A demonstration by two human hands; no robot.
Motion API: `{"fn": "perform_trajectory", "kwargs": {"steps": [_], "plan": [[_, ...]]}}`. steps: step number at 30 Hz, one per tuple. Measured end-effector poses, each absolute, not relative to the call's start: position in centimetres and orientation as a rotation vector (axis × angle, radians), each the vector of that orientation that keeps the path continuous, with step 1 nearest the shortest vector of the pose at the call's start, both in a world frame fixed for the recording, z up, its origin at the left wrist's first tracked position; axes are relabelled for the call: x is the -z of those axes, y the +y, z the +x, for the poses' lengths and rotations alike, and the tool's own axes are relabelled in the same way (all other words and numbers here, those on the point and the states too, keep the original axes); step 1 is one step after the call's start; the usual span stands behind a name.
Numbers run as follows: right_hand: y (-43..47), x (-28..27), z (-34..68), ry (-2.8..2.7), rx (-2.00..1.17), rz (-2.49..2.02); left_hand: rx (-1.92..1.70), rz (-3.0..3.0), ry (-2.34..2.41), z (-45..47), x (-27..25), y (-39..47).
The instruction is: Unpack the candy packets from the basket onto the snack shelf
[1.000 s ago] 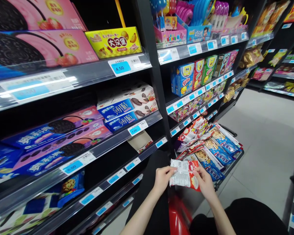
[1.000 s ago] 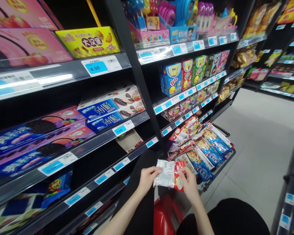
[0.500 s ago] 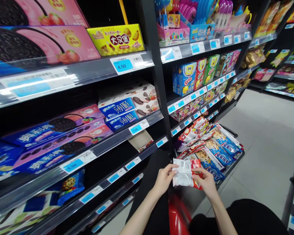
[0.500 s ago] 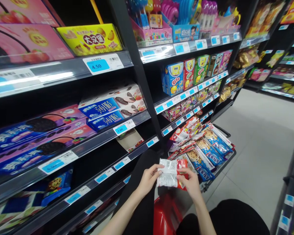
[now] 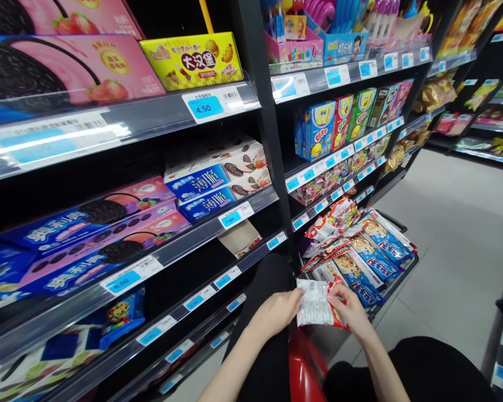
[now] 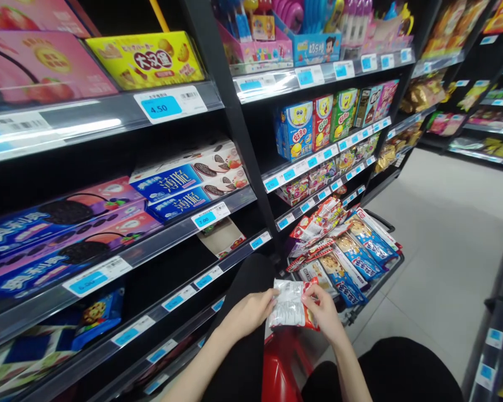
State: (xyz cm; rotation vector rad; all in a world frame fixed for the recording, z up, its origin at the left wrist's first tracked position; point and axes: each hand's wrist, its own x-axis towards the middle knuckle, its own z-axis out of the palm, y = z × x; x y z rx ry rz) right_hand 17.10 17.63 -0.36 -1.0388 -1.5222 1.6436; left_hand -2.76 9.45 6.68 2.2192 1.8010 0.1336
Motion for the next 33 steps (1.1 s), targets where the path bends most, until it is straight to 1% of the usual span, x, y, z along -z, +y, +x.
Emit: {"fn": "perform_trajectory", "kwargs": {"steps": [3,5,9,11,14,16,19,22,25,29,33], "plan": [[18.0,-0.5,18.1,-1.603,-1.680,-0.973,0.011,2.447,1.716,-2.0,-6.8,9.5],[18.1,-1.0,18.8,-1.632,-1.702,-0.949,0.035,2.594,1.624,-1.8,-7.4,9.7],[18.0,-2.0,19.6,-1.588,-1.801,-0.924,-0.133,2.680,1.481,-1.8,-9.3,9.7],[17.8,-2.3,19.5,-1.512,-1.821,-0.912,-0.338,2.494,1.589,-1.6,-10.1,9.5],[17.3,-2.5,18.9,-1.385,-1.810,-0.894,-0.745,1.966,1.798,-0.8,-9.9,8.7],[17.0,-2.3,18.4,-1.300,-1.794,-0.893,-0.961,1.619,1.763,-0.1,-9.0,8.3],[16.6,-1.9,17.7,-1.225,-1.805,-0.890,-1.141,1.262,1.614,0.7,-7.1,8.0],[16.2,-1.6,17.1,-1.261,-1.817,-0.884,-1.203,1.141,1.616,0.7,-6.1,7.9],[16.1,-1.7,16.9,-1.377,-1.795,-0.850,-1.247,1.222,1.698,0.2,-6.0,7.9],[16.1,-2.0,16.7,-1.541,-1.714,-0.827,-1.317,1.543,1.723,-0.6,-6.1,8.0],[16.0,-1.7,16.5,-1.569,-1.643,-0.872,-1.238,1.784,1.758,-1.1,-6.1,8.1]]}}
